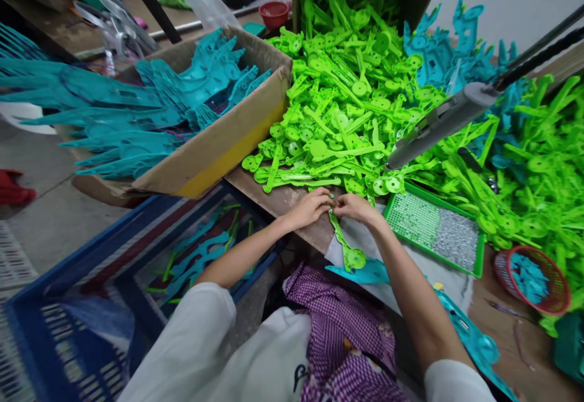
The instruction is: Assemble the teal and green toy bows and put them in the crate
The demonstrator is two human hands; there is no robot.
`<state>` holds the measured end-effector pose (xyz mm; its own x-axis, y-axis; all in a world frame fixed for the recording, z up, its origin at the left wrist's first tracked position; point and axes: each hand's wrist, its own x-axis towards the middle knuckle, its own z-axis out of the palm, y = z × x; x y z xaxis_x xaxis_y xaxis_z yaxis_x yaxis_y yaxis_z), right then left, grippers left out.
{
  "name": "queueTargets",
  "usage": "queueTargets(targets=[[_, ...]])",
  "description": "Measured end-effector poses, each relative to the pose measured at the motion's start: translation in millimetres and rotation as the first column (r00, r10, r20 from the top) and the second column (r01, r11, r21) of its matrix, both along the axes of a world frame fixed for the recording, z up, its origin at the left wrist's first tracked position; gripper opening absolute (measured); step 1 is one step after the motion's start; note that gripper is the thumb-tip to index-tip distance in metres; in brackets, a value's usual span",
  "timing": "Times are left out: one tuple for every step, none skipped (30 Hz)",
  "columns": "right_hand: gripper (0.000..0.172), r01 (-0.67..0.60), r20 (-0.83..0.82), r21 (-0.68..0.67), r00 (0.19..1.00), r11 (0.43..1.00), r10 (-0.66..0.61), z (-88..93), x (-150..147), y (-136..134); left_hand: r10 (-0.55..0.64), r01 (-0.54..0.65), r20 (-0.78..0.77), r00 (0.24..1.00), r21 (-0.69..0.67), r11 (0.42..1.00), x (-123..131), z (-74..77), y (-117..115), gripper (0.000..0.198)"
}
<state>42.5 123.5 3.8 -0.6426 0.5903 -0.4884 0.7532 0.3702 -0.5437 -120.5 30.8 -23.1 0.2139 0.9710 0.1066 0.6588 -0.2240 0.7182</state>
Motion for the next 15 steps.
queueTargets(targets=[[0.018, -0.004, 0.004, -0.006, 1.000, 1.000, 0.004, 0.0, 0, 0, 0.010, -0.010, 0.038, 0.999, 0.002, 1.000, 1, -1.5, 0, 0.018], [0.019, -0.003, 0.008, -0.009, 1.000, 1.000, 0.003, 0.1, 1, 0, 0.013, -0.013, 0.067, 0.998, 0.000, 1.000, 1, -3.2, -1, 0.016], [0.020, 0.000, 0.013, -0.009, 1.000, 1.000, 0.000, 0.4, 2, -1, 0.011, -0.010, 0.090, 0.996, -0.008, 1.000, 1, -4.8, -1, 0.014], [0.020, 0.005, 0.018, -0.008, 1.000, 1.000, -0.005, 0.7, 2, -2, 0.005, -0.003, 0.110, 0.994, -0.020, 1.000, 1, -6.1, 0, 0.013], [0.020, 0.008, 0.025, -0.005, 1.000, 1.000, -0.008, 1.2, 2, -3, -0.002, 0.006, 0.126, 0.992, -0.036, 0.999, 0, -7.0, 0, 0.012], [0.020, 0.008, 0.033, -0.003, 0.999, 1.000, -0.008, 1.8, 2, -4, -0.010, 0.017, 0.140, 0.990, -0.051, 0.999, -1, -7.5, 1, 0.012], [0.020, 0.006, 0.042, 0.000, 0.999, 1.000, -0.006, 2.5, 2, -5, -0.020, 0.031, 0.152, 0.988, -0.065, 0.997, -2, -7.5, 2, 0.011], [0.020, 0.001, 0.053, 0.005, 0.999, 1.000, -0.002, 3.3, 1, -6, -0.032, 0.046, 0.161, 0.986, -0.079, 0.996, -3, -7.3, 3, 0.009], [0.020, -0.005, 0.063, 0.010, 0.998, 1.000, 0.004, 4.1, 0, -7, -0.043, 0.059, 0.167, 0.985, -0.093, 0.994, -3, -6.8, 4, 0.007], [0.020, -0.012, 0.072, 0.017, 0.997, 1.000, 0.010, 5.0, -1, -7, -0.048, 0.067, 0.171, 0.984, -0.108, 0.992, -4, -6.4, 5, 0.005], [0.021, -0.018, 0.080, 0.025, 0.997, 1.000, 0.016, 5.8, -2, -8, -0.047, 0.069, 0.174, 0.984, -0.125, 0.990, -4, -6.0, 6, 0.004], [0.022, -0.026, 0.087, 0.033, 0.996, 0.999, 0.023, 6.4, -3, -7, -0.041, 0.068, 0.178, 0.983, -0.143, 0.987, -5, -5.8, 7, 0.006], [0.022, -0.034, 0.092, 0.039, 0.995, 0.999, 0.031, 6.9, -3, -7, -0.034, 0.064, 0.184, 0.982, -0.160, 0.985, -5, -5.8, 8, 0.008], [0.023, -0.043, 0.095, 0.041, 0.995, 0.998, 0.039, 7.1, -3, -7, -0.029, 0.064, 0.195, 0.980, -0.176, 0.982, -5, -6.0, 9, 0.009], [0.023, -0.051, 0.097, 0.037, 0.994, 0.998, 0.047, 7.0, -2, -6, -0.030, 0.070, 0.209, 0.977, -0.188, 0.980, -5, -6.3, 10, 0.010]])
